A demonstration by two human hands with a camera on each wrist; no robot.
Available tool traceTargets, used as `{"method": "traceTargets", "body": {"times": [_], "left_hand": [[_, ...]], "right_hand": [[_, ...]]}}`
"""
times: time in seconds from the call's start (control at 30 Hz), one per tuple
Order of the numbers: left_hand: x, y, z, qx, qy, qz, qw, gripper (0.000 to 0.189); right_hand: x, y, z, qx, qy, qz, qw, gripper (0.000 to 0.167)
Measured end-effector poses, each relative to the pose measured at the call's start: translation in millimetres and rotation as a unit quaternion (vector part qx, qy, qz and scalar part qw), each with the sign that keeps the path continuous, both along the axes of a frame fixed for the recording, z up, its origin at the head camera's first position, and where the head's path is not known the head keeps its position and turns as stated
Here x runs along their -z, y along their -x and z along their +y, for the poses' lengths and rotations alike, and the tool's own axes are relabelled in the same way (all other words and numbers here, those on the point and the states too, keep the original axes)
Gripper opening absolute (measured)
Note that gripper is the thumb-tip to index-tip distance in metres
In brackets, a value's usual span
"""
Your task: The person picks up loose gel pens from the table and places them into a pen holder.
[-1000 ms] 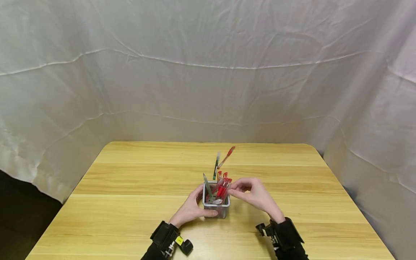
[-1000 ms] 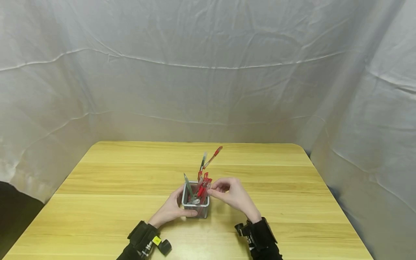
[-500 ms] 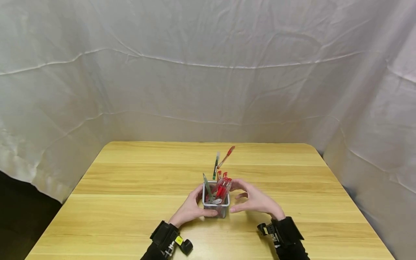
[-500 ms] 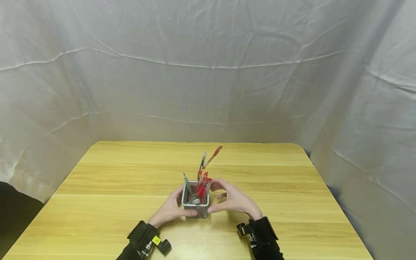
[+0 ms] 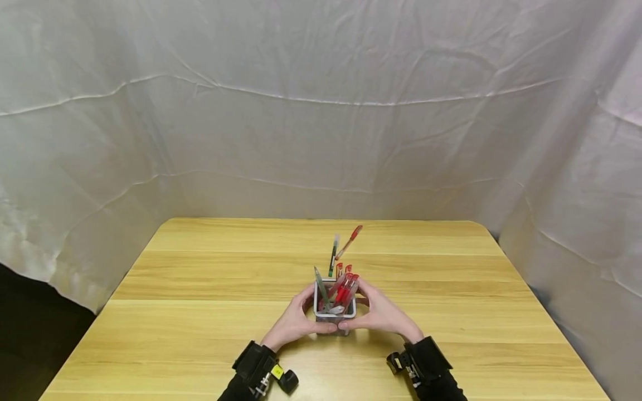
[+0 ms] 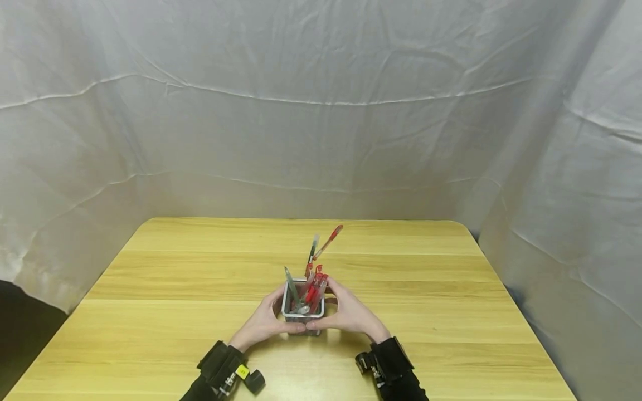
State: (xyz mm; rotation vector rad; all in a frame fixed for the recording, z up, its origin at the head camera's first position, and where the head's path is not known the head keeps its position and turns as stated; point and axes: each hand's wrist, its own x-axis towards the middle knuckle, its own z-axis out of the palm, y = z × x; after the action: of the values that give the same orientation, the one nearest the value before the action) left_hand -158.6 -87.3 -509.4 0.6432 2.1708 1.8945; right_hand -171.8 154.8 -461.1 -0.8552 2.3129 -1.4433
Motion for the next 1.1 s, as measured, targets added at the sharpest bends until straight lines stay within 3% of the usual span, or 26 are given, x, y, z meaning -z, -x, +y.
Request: {"method": "traceTargets", "body": {"times": [0.5, 0.8, 0.97, 1.1], "left_hand": [[-3.6, -4.1, 6.3, -0.022, 0.046, 0.020, 0.9985, 0.082], [-3.8, -3.5, 4.8, -0.007, 0.075, 0.009, 0.9971, 0.088], [-5.0, -0.8, 1.0, 0.017, 0.078, 0.008, 0.9968, 0.090], [-6.9, 4.4, -5.1, 0.066, 0.060, -0.001, 0.9960, 0.089]], "right_hand": [[3.3, 2.3, 7, 0.018, -0.017, 0.007, 0.9997, 0.084], [4.9, 7.2, 22, 0.009, 0.023, -0.036, 0.9990, 0.082], [6.4, 11.4, 31, 0.006, 0.024, -0.036, 0.9991, 0.084], [7.5, 12.7, 34, 0.009, 0.017, -0.035, 0.9992, 0.085]]}}
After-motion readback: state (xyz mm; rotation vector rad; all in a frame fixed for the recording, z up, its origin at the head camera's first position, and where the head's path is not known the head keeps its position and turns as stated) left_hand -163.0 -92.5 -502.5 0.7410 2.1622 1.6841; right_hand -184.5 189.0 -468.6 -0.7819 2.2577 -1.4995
